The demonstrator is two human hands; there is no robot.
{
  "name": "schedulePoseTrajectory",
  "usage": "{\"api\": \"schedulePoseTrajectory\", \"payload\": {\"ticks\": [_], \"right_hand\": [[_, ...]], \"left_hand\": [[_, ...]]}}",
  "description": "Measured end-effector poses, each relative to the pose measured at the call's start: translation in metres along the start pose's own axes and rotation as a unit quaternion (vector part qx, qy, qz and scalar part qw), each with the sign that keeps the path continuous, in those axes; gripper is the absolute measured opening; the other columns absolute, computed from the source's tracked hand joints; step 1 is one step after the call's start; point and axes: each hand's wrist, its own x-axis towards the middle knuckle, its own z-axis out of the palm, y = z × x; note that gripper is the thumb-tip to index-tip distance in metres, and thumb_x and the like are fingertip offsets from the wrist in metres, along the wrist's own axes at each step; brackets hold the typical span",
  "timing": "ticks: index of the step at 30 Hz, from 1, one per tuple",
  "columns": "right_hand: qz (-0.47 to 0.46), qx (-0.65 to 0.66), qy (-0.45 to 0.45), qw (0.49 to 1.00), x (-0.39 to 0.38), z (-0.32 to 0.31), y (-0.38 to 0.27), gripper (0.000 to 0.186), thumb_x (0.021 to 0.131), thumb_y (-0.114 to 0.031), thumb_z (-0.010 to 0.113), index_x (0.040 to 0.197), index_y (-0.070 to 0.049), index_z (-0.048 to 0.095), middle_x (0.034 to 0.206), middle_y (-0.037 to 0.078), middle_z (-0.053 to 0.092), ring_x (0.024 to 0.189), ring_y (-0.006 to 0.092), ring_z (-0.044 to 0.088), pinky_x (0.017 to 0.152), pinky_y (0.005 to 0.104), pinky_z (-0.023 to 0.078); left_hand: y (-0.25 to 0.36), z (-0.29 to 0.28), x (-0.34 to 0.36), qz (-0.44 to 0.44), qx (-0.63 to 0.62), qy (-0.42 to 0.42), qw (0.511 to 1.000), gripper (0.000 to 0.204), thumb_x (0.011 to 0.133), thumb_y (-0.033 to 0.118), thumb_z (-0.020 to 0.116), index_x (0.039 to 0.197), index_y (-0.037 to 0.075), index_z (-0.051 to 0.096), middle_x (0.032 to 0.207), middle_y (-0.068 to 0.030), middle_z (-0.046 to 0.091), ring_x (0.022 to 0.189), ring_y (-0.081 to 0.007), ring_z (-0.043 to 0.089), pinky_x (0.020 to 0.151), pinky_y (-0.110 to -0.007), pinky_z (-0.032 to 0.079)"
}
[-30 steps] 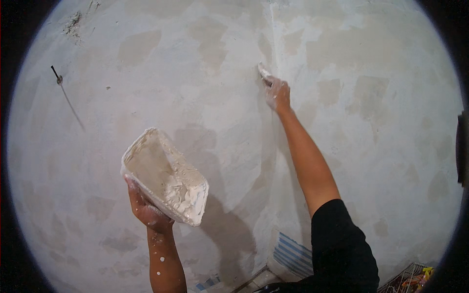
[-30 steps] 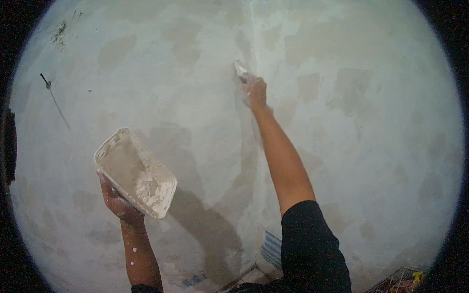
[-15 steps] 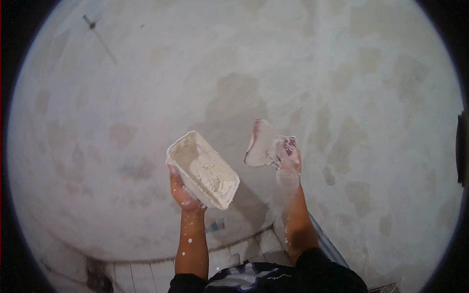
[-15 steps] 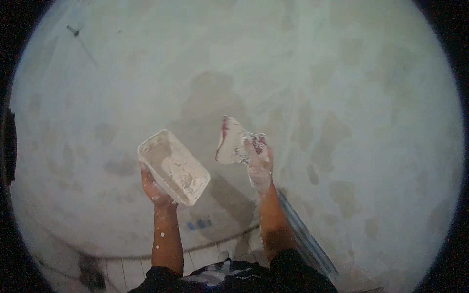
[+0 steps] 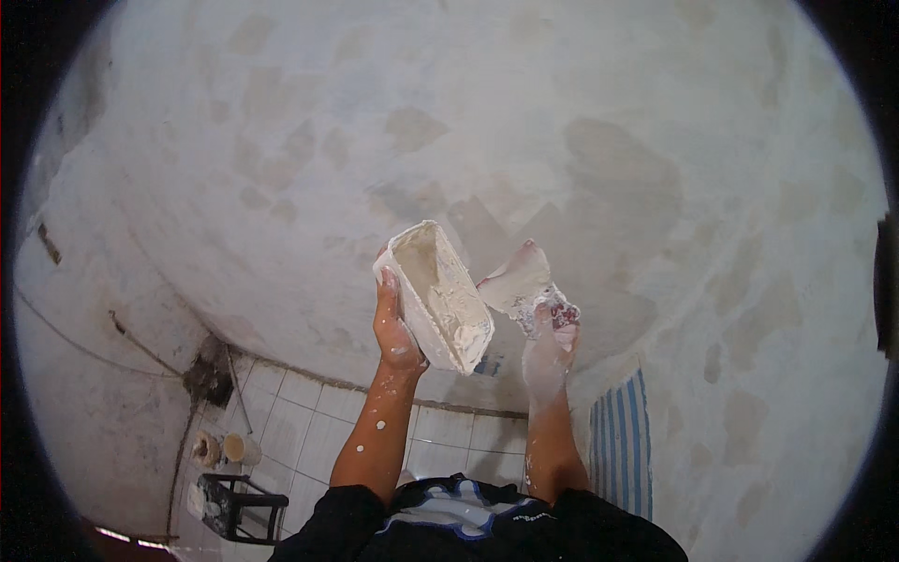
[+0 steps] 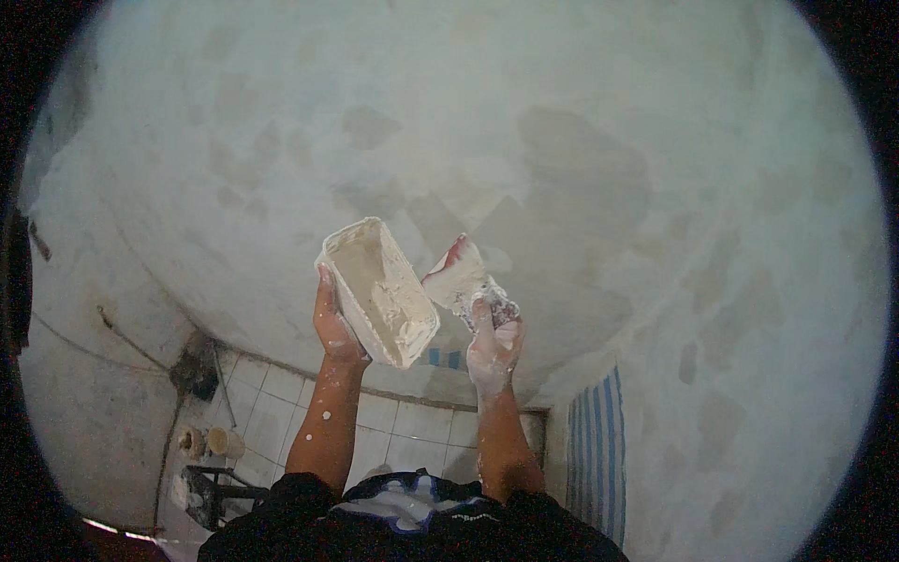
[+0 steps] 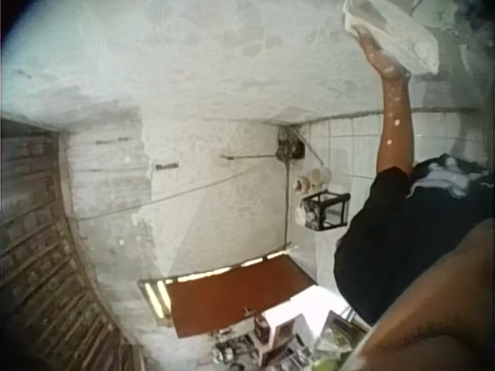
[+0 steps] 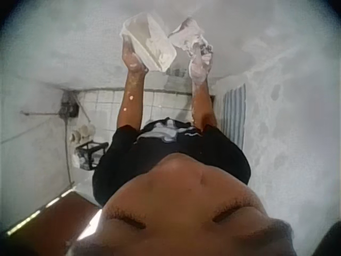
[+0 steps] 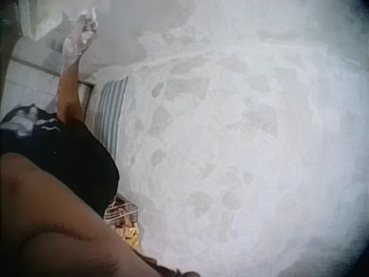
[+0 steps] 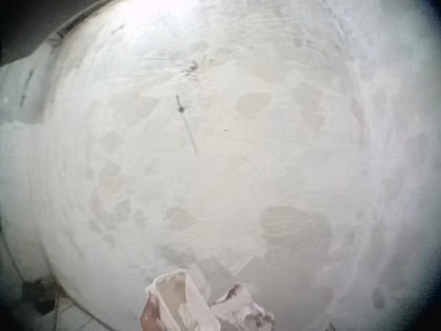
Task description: Patching cracks and holes in a wall with spackle or putty using a putty knife.
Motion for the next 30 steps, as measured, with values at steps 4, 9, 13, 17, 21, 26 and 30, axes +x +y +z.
{"api": "schedulePoseTrajectory", "payload": {"ticks": [4, 9, 13, 17, 21, 26, 30], "right_hand": [[0.123, 0.008, -0.045, 0.991, -0.005, 0.012, -0.015, 0.018, 0.089, -0.013, 0.063, 0.099, 0.002, 0.063, 0.09, 0.005, 0.066, 0.081, 0.0126, 0.061, 0.07, 0.0286, 0.049], [-0.194, -0.229, -0.126, 0.946, -0.013, -0.007, 0.076, 0.019, 0.089, -0.019, 0.063, 0.096, -0.002, 0.068, 0.077, 0.006, 0.065, 0.068, 0.0159, 0.06, 0.062, 0.0313, 0.046], [0.016, -0.177, -0.198, 0.964, 0.017, -0.016, 0.053, 0.021, 0.09, -0.02, 0.062, 0.095, 0.001, 0.067, 0.079, 0.003, 0.066, 0.069, 0.0129, 0.061, 0.064, 0.0296, 0.048], [0.187, 0.101, -0.058, 0.975, 0.039, -0.022, 0.045, 0.021, 0.092, -0.015, 0.058, 0.098, 0.003, 0.065, 0.084, 0.004, 0.066, 0.074, 0.0109, 0.063, 0.066, 0.0258, 0.05], [0.217, 0.239, -0.026, 0.946, 0.055, -0.015, 0.039, 0.021, 0.091, -0.015, 0.06, 0.099, 0.004, 0.064, 0.087, 0.004, 0.066, 0.074, 0.0079, 0.059, 0.064, 0.0246, 0.048], [0.182, -0.044, -0.253, 0.949, 0.06, 0.006, 0.017, 0.019, 0.09, -0.016, 0.062, 0.089, 0.003, 0.066, 0.078, 0.001, 0.066, 0.074, 0.0073, 0.061, 0.06, 0.0234, 0.047], [-0.051, -0.156, -0.306, 0.938, 0.066, 0.026, 0.006, 0.019, 0.085, -0.017, 0.065, 0.09, 0.001, 0.066, 0.068, 0.01, 0.066, 0.055, 0.021, 0.061, 0.056, 0.0325, 0.047]], "left_hand": [[-0.007, -0.004, 0.002, 0.041, 0.028, 0.005, 0.999, 0.059, 0.099, 0.047, 0.033, 0.135, 0.001, 0.038, 0.126, -0.0165, 0.05, 0.113, -0.0286, 0.052, 0.096, -0.041, 0.045], [-0.009, -0.007, -0.001, 0.03, 0.039, 0.001, 0.999, 0.053, 0.099, 0.041, 0.035, 0.14, 0.006, 0.031, 0.131, -0.013, 0.045, 0.12, -0.0261, 0.046, 0.101, -0.039, 0.039], [-0.017, -0.018, -0.004, 0.028, -0.001, -0.01, 1.0, 0.055, 0.099, 0.044, 0.035, 0.136, 0.003, 0.038, 0.127, -0.0138, 0.051, 0.115, -0.0293, 0.052, 0.099, -0.041, 0.043], [-0.028, -0.039, 0.001, 0.082, 0.0, 0.073, 0.994, 0.061, 0.097, 0.05, 0.037, 0.134, 0.001, 0.04, 0.13, -0.0185, 0.049, 0.115, -0.0327, 0.053, 0.097, -0.046, 0.045], [-0.034, -0.052, 0.006, 0.085, -0.004, 0.053, 0.995, 0.061, 0.097, 0.049, 0.037, 0.134, 0.001, 0.041, 0.131, -0.019, 0.049, 0.117, -0.0339, 0.052, 0.098, -0.047, 0.044], [-0.029, -0.053, 0.008, 0.107, -0.018, 0.076, 0.991, 0.058, 0.098, 0.045, 0.037, 0.136, 0.0, 0.039, 0.135, -0.0189, 0.047, 0.119, -0.0345, 0.051, 0.101, -0.047, 0.042], [-0.031, -0.043, 0.011, 0.098, 0.004, 0.052, 0.994, 0.06, 0.098, 0.044, 0.037, 0.138, 0.0, 0.037, 0.137, -0.0178, 0.045, 0.122, -0.0326, 0.048, 0.104, -0.046, 0.039]]}}
